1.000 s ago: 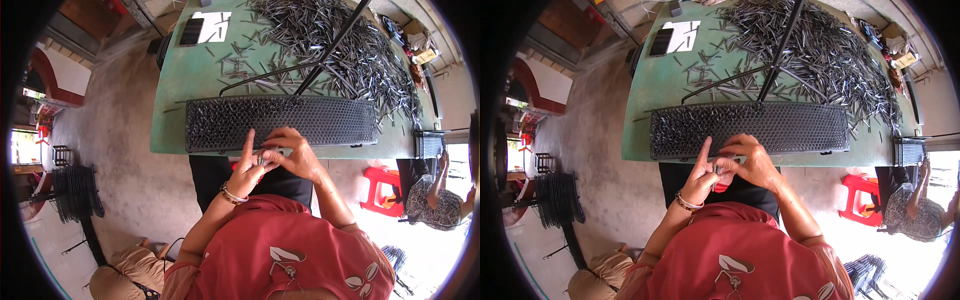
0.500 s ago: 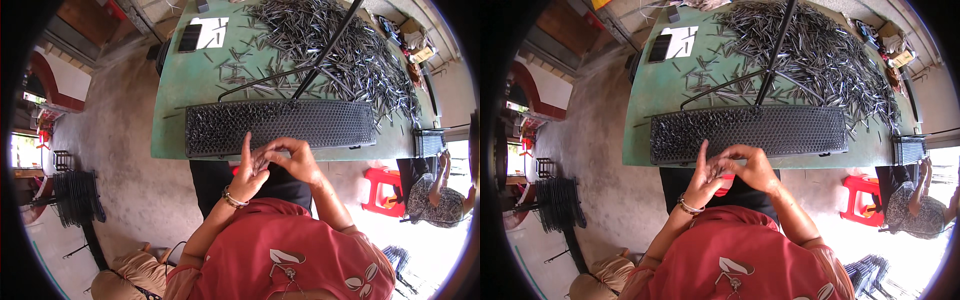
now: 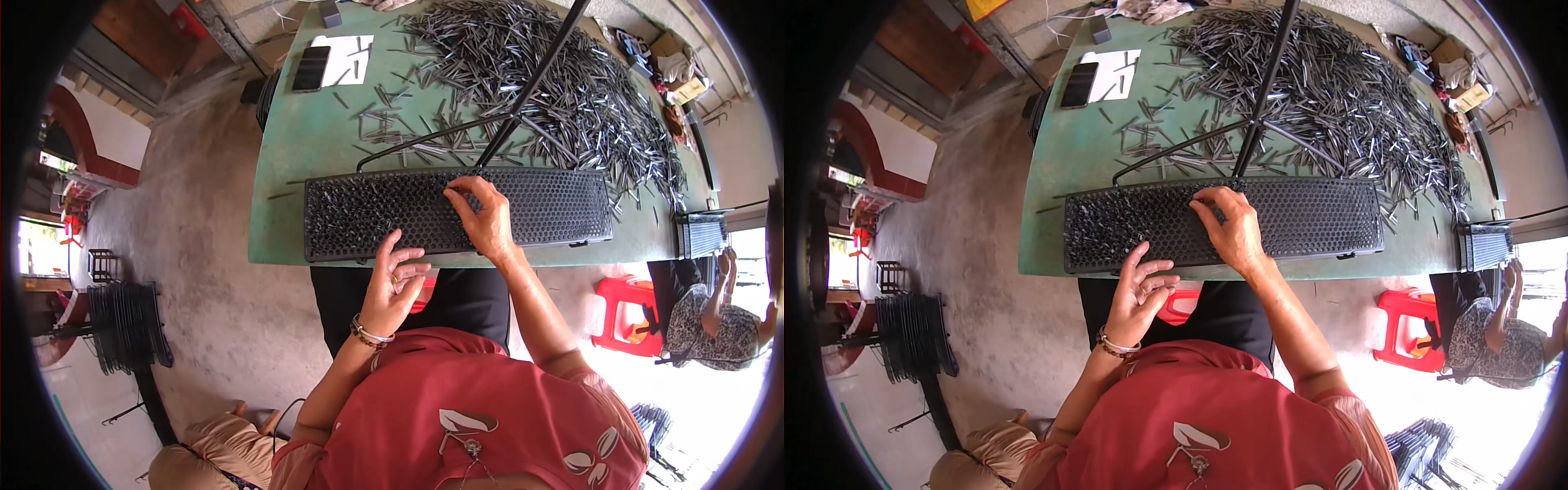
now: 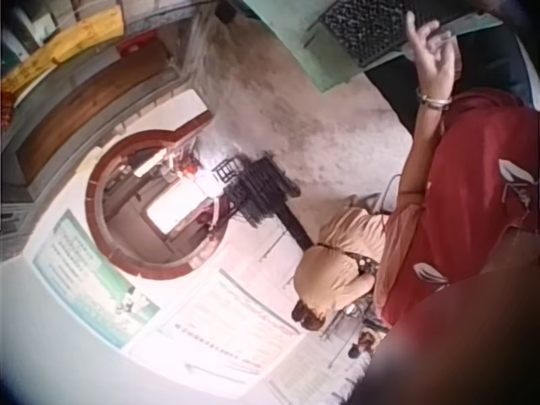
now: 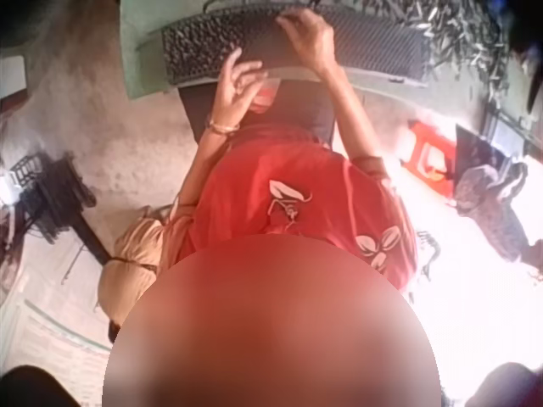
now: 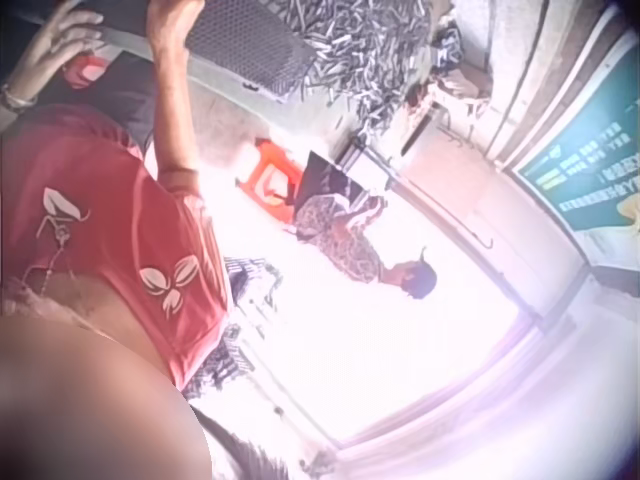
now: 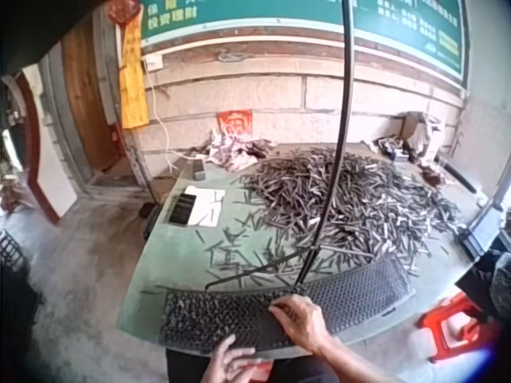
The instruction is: Manually inserting thin metal rods into a perforated metal plate grid fixture.
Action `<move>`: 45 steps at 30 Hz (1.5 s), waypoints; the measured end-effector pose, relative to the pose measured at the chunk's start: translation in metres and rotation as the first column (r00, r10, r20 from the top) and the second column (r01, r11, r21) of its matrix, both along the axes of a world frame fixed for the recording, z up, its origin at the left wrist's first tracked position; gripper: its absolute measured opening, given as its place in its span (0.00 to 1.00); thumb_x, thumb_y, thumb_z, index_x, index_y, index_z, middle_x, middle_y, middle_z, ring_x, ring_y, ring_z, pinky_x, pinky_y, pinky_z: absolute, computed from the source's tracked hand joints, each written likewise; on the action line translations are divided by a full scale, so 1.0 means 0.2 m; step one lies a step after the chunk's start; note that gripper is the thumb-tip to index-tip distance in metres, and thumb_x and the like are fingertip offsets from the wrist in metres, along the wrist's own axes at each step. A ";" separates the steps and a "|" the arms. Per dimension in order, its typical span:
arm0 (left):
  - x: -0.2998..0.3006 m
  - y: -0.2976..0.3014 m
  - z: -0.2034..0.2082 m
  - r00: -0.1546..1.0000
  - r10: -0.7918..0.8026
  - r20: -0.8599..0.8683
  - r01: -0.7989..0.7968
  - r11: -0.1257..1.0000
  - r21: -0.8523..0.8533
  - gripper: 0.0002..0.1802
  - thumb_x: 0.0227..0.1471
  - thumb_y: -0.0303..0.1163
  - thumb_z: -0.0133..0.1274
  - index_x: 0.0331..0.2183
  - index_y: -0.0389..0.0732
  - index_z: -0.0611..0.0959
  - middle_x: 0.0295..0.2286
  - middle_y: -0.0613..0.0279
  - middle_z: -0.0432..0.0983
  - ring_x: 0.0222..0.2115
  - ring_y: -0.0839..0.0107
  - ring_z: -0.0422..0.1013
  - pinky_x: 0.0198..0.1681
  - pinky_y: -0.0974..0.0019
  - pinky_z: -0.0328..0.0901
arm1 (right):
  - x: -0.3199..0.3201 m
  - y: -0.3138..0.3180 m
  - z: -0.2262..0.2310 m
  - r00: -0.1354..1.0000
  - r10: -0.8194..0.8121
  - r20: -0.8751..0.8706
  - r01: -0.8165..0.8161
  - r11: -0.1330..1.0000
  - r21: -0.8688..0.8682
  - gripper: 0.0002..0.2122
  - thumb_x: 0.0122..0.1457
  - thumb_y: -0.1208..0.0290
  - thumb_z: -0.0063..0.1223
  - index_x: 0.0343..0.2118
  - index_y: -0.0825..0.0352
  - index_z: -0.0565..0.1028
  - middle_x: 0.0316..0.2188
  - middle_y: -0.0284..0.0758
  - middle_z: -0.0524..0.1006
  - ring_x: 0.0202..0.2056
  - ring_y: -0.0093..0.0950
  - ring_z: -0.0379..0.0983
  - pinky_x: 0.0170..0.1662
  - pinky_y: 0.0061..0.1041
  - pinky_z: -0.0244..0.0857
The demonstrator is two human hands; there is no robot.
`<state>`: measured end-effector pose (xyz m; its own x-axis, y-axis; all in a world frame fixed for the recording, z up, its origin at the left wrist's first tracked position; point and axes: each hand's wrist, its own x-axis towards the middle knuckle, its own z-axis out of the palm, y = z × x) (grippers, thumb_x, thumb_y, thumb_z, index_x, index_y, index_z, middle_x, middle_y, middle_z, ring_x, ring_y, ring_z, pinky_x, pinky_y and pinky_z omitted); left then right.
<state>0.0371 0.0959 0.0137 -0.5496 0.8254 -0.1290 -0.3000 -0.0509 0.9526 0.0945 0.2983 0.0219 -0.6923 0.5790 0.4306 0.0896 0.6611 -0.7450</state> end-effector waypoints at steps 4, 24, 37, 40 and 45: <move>0.00 -0.01 0.00 1.000 0.005 0.006 -0.005 1.000 -0.008 0.37 0.50 0.14 0.45 0.59 0.43 0.52 0.47 0.50 0.65 0.43 0.65 0.70 0.46 0.64 0.67 | -0.01 0.00 0.03 0.997 0.073 0.010 -0.074 0.996 0.043 0.06 0.51 0.75 0.57 0.33 0.67 0.75 0.29 0.37 0.76 0.32 0.34 0.73 0.39 0.30 0.62; -0.05 -0.08 -0.01 0.996 0.080 -0.040 -0.081 0.997 -0.019 0.28 0.50 0.16 0.46 0.54 0.39 0.62 0.42 0.55 0.68 0.39 0.71 0.71 0.41 0.71 0.67 | -0.02 -0.01 -0.01 1.000 0.010 0.004 -0.010 0.991 0.136 0.07 0.49 0.77 0.59 0.33 0.66 0.76 0.31 0.36 0.77 0.34 0.36 0.72 0.40 0.30 0.65; -0.07 -0.14 0.03 0.989 0.149 -0.017 -0.149 0.989 -0.009 0.24 0.51 0.15 0.45 0.51 0.36 0.66 0.41 0.56 0.69 0.38 0.72 0.71 0.40 0.70 0.68 | -0.01 -0.02 -0.07 1.000 -0.007 -0.019 0.011 0.979 0.204 0.08 0.47 0.77 0.60 0.33 0.65 0.78 0.33 0.35 0.77 0.34 0.33 0.73 0.40 0.28 0.65; -0.10 -0.18 0.03 0.966 0.240 -0.098 -0.238 0.971 0.033 0.19 0.53 0.19 0.46 0.49 0.36 0.69 0.40 0.57 0.71 0.37 0.73 0.72 0.40 0.70 0.70 | -0.02 -0.02 -0.07 1.000 0.016 -0.007 -0.014 0.977 0.212 0.09 0.47 0.77 0.60 0.33 0.65 0.78 0.35 0.35 0.76 0.35 0.33 0.73 0.40 0.28 0.65; -0.15 -0.23 0.00 0.894 0.424 -0.141 -0.421 0.905 0.052 0.16 0.53 0.19 0.47 0.45 0.35 0.73 0.38 0.60 0.73 0.35 0.75 0.72 0.37 0.71 0.70 | -0.02 -0.02 -0.07 0.995 0.077 0.063 -0.093 0.950 0.298 0.09 0.48 0.77 0.59 0.34 0.65 0.78 0.37 0.35 0.75 0.36 0.34 0.72 0.40 0.29 0.66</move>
<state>0.0063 0.0496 0.0139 -0.8588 0.5123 -0.0070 -0.1040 -0.1610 0.9815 0.0896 0.2952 0.0085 -0.7587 0.3664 0.5387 0.0553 0.8602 -0.5070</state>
